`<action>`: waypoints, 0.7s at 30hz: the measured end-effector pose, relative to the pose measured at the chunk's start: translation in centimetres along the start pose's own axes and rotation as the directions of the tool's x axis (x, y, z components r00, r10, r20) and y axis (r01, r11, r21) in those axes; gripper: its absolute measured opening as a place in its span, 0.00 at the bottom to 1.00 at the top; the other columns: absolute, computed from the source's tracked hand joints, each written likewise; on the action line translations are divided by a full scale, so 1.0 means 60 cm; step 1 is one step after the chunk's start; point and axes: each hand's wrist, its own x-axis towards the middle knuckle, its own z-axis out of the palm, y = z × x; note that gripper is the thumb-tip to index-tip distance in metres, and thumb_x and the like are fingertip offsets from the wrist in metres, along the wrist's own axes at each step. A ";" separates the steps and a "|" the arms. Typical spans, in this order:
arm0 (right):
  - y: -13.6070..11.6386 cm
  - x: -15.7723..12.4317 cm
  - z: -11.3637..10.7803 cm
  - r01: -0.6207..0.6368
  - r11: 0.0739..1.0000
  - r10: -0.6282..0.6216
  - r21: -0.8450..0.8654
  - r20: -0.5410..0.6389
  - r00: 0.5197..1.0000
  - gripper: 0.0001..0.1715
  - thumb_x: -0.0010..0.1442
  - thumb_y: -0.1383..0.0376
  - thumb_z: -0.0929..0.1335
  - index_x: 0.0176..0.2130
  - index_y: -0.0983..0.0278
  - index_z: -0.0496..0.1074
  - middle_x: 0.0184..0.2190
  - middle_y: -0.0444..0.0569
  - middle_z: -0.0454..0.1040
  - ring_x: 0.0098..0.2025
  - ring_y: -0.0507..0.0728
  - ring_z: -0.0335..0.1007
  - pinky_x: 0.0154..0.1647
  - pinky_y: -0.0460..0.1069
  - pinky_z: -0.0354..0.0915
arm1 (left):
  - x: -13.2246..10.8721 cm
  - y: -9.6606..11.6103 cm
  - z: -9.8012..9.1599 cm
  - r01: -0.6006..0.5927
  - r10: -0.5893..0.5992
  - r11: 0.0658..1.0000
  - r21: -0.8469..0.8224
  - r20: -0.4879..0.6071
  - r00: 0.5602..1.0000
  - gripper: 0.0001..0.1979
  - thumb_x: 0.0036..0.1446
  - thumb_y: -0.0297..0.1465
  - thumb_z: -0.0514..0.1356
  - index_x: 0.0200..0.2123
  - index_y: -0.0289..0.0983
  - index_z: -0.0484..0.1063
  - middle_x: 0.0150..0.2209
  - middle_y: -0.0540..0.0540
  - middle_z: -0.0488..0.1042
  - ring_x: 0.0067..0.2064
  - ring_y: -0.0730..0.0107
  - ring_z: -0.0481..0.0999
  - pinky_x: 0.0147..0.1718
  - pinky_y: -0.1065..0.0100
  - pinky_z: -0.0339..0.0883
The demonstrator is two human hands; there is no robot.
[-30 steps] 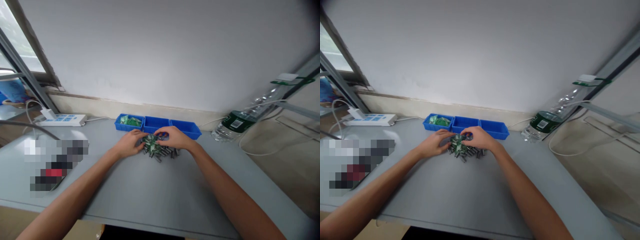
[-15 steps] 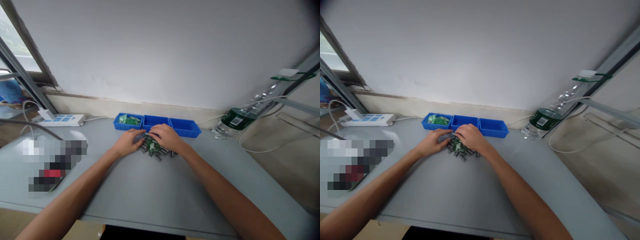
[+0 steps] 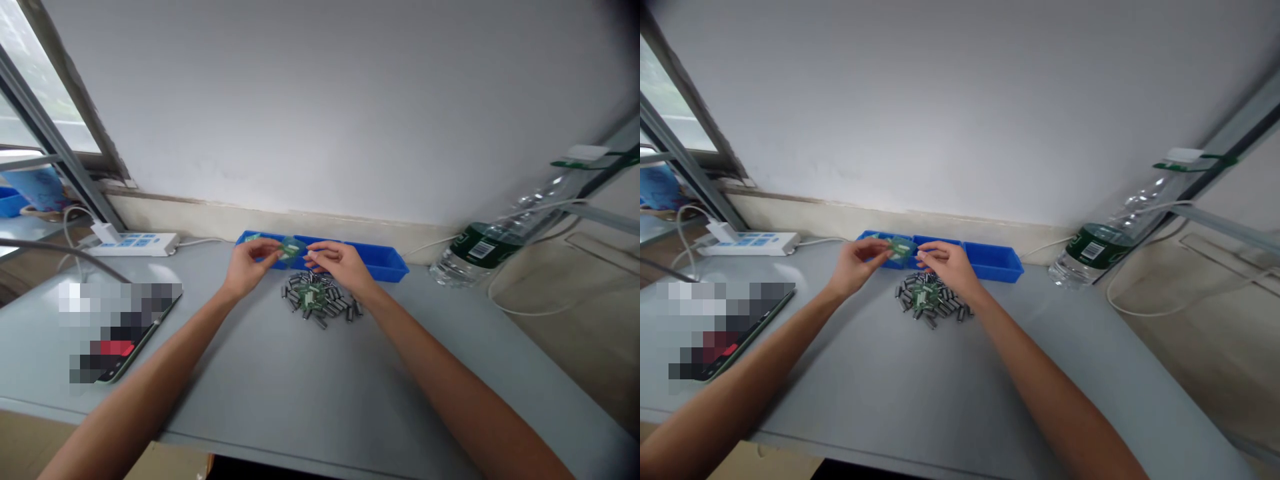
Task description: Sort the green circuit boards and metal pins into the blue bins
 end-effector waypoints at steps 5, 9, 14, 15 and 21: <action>-0.032 -0.007 -0.025 0.129 0.921 -0.059 -0.368 0.196 0.979 0.10 0.60 0.59 0.74 0.41 0.61 0.81 0.40 0.52 0.83 0.42 0.59 0.81 0.49 0.56 0.75 | 0.051 -0.022 -0.033 -0.254 0.321 0.724 0.642 0.012 0.947 0.11 0.65 0.27 0.58 0.41 0.38 0.82 0.41 0.40 0.82 0.44 0.56 0.80 0.47 0.56 0.73; -0.046 -0.014 -0.042 0.227 0.820 -0.056 -0.525 0.321 0.945 0.14 0.60 0.58 0.73 0.45 0.60 0.81 0.46 0.51 0.83 0.46 0.59 0.79 0.51 0.55 0.73 | 0.056 -0.047 -0.033 -0.405 0.178 0.521 0.751 0.368 0.912 0.17 0.57 0.18 0.56 0.40 0.37 0.83 0.43 0.39 0.83 0.46 0.52 0.81 0.49 0.53 0.72; -0.036 -0.014 -0.047 0.293 0.654 0.085 -0.698 0.452 0.888 0.30 0.54 0.53 0.77 0.55 0.57 0.79 0.53 0.52 0.80 0.55 0.66 0.74 0.56 0.59 0.68 | 0.030 -0.060 -0.030 -0.457 0.165 0.569 0.684 0.449 0.878 0.21 0.59 0.19 0.53 0.49 0.36 0.81 0.53 0.39 0.80 0.52 0.54 0.80 0.51 0.55 0.76; -0.033 -0.013 -0.045 0.295 0.625 0.115 -0.723 0.460 0.881 0.32 0.53 0.52 0.78 0.55 0.58 0.79 0.53 0.53 0.79 0.56 0.67 0.72 0.56 0.60 0.67 | 0.026 -0.058 -0.032 -0.461 0.207 0.571 0.679 0.424 0.882 0.20 0.61 0.20 0.52 0.49 0.36 0.80 0.54 0.39 0.80 0.53 0.54 0.80 0.52 0.54 0.75; -0.023 -0.008 -0.032 0.278 0.580 0.178 -0.765 0.452 0.874 0.37 0.50 0.55 0.81 0.57 0.60 0.77 0.47 0.55 0.78 0.54 0.68 0.68 0.51 0.57 0.66 | 0.006 -0.029 -0.042 -0.519 0.341 0.609 0.600 0.392 0.854 0.17 0.62 0.22 0.52 0.43 0.35 0.81 0.48 0.38 0.81 0.50 0.52 0.80 0.52 0.51 0.76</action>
